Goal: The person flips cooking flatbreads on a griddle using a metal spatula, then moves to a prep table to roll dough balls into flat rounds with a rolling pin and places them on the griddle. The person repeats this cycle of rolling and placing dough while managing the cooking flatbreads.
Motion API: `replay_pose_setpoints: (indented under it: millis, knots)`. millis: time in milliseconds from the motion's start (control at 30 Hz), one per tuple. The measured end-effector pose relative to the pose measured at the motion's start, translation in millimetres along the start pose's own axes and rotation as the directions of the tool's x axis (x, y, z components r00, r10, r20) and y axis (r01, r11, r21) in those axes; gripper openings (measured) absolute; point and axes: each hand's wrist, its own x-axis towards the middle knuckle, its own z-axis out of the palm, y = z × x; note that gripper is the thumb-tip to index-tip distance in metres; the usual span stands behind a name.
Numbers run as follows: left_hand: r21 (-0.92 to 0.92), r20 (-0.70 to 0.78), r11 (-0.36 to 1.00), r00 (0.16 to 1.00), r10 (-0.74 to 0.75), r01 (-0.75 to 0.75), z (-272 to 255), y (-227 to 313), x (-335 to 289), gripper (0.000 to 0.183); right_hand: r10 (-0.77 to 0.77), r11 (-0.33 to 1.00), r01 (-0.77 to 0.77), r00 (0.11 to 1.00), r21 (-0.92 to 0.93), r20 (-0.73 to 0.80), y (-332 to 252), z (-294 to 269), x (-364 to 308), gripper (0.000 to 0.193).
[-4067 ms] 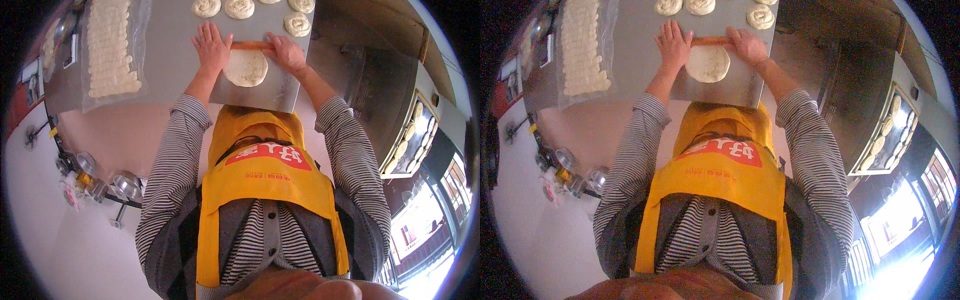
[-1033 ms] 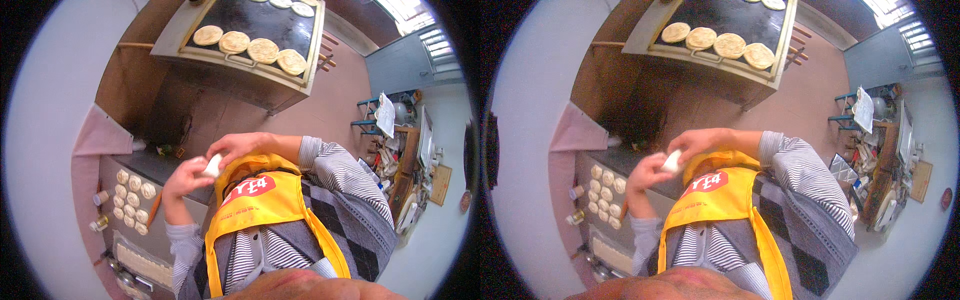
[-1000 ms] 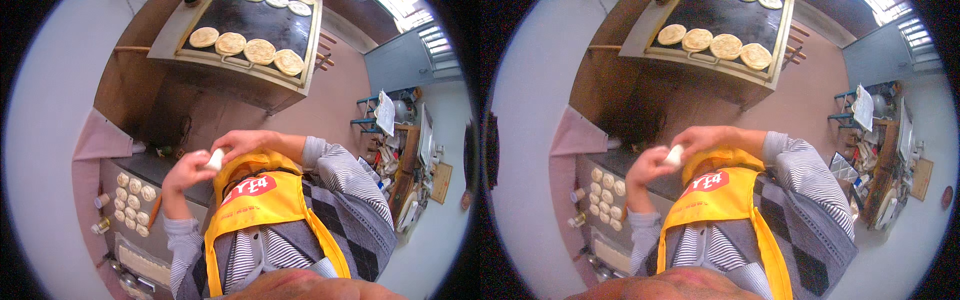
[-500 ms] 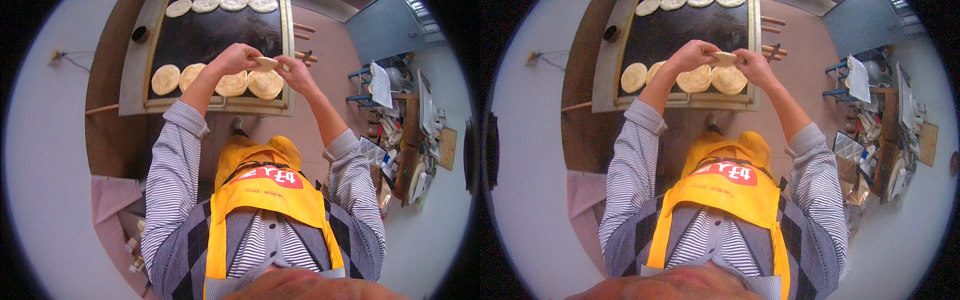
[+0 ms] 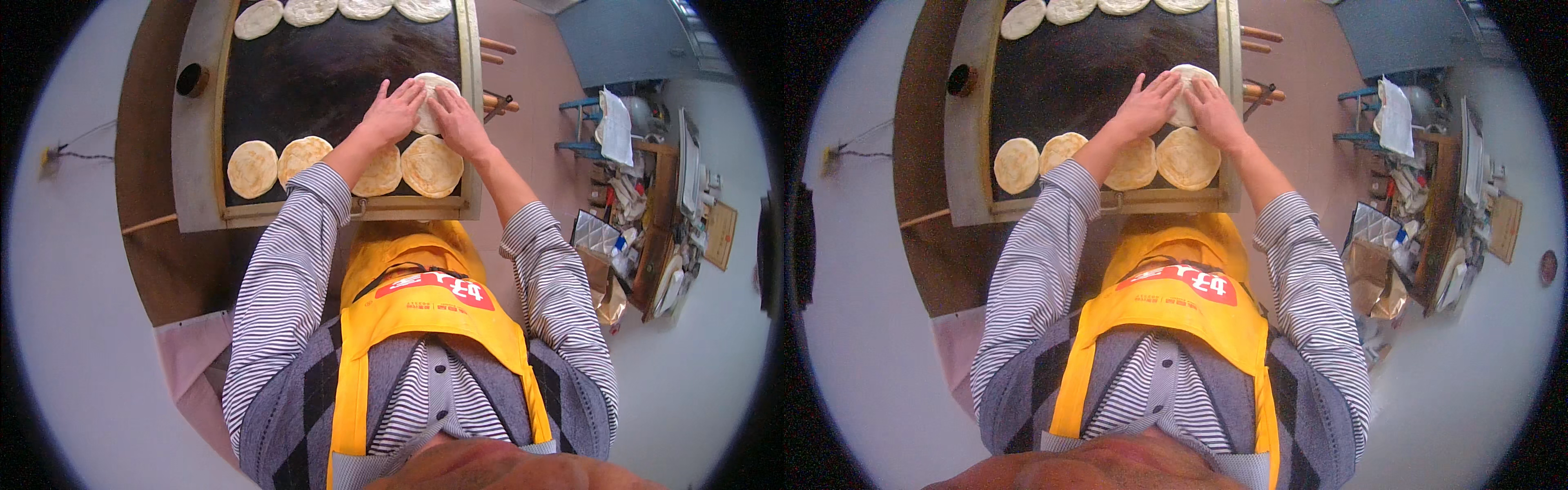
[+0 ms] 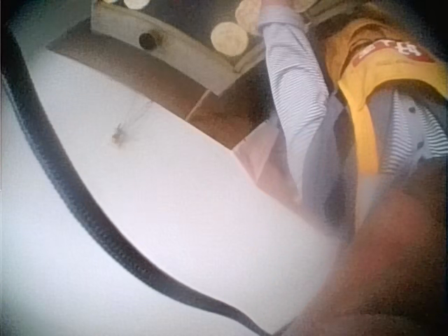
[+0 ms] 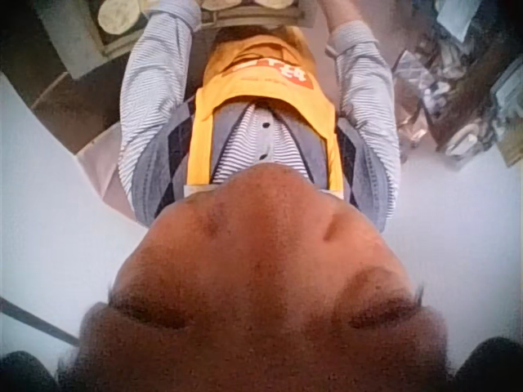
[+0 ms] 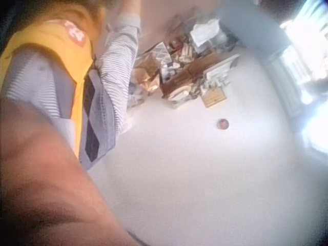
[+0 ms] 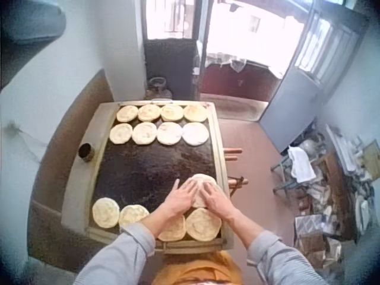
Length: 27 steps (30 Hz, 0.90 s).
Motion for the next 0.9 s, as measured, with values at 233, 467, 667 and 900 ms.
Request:
replay_pose_setpoints:
  millis: [233, 467, 667, 900]
  knots:
    - [-0.265, -0.578, 0.940, 0.745, -0.334, 0.216, -38, 23, -116, 0.037, -0.102, 0.991, 0.117, 0.976, 0.068, -0.193, -58, -36, 23, 0.032]
    - [-0.541, -0.223, 0.507, 0.467, -0.856, 0.671, -2, 153, -376, 0.032, -0.471, 0.763, 0.406, 0.882, 0.503, 0.004, -199, -71, -53, 0.026]
    - [-0.577, -0.060, 0.034, 0.000, -0.998, 0.816, 49, 312, -572, 0.032, -0.791, 0.557, 0.518, 0.568, 0.649, 0.226, -258, -22, -177, 0.024]
    - [-0.543, 0.097, -0.527, -0.574, -0.813, 0.654, 110, 353, -796, 0.046, -0.892, 0.403, 0.652, 0.125, 0.643, 0.434, -332, 30, -275, 0.023]
